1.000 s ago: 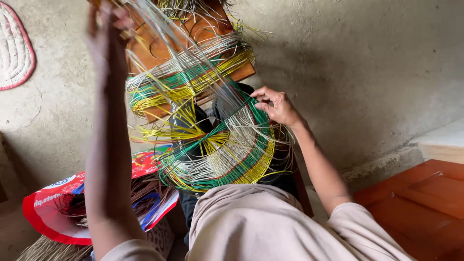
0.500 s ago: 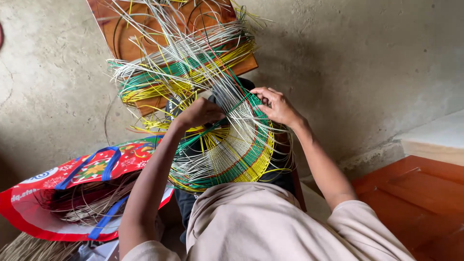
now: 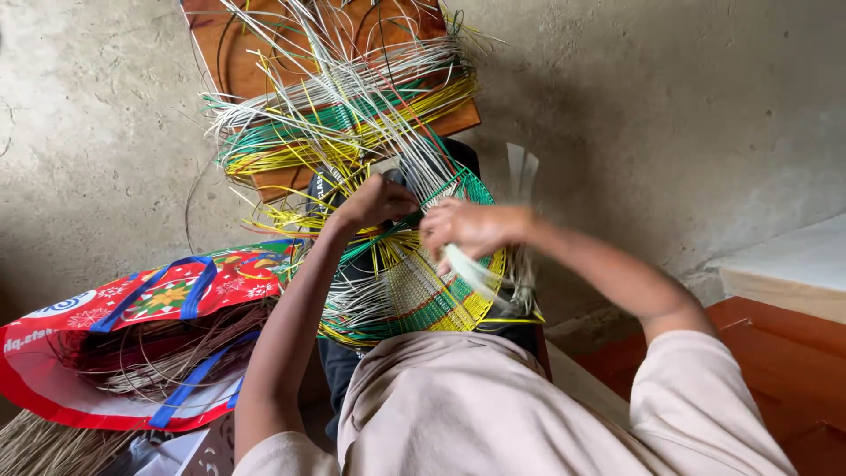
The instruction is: Weaving a hand fan by threading colored fibers through a frame
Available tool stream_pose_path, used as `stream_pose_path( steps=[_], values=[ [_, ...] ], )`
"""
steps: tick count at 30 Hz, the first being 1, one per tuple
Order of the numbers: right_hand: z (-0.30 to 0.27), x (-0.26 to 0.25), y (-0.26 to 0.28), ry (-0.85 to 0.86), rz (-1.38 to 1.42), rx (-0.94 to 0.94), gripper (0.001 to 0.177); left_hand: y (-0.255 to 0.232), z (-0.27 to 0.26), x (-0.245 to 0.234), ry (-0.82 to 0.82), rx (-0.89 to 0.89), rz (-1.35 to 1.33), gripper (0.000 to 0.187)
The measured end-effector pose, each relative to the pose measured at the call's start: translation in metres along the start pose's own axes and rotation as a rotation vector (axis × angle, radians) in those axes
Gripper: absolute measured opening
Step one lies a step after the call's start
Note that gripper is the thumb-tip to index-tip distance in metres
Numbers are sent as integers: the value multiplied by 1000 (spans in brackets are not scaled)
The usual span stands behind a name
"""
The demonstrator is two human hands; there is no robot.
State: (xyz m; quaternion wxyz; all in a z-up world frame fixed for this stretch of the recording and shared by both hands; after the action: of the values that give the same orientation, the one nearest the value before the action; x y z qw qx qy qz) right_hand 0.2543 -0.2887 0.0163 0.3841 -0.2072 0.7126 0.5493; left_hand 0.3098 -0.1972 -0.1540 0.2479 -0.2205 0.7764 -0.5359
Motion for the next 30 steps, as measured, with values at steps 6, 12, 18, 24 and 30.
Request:
stream_pose_path(
  steps=[6,12,18,24,30],
  values=[
    [-50,-205,-83,-1096,1472,-34,23,-31,-16,-5,-55,-37,2,17],
    [-29,-17,-88,-688,1349,662,44,11,3,2,16,-25,1,22],
    [-9,15,-56,-636,-106,187,30,-12,3,-4,-5,-10,5,21],
    [17,-13,-88,-774,-246,252,26,8,2,2,6,-20,27,16],
    [4,-23,-71,-829,398,415,37,7,-2,1,3,-73,-36,16]
  ],
)
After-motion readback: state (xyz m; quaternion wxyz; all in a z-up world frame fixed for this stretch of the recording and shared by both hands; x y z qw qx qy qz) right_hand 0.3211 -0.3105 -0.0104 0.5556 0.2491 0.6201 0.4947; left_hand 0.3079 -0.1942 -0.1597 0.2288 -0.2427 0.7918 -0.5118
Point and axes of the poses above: each hand's wrist, its own z-axis towards the middle knuckle, its own x-axis out of the palm, y = z × x, the point moved 9 cm from there along z, towards the middle knuckle, and after that the axes turned 5 degrees about z, right-handed, at the moved point
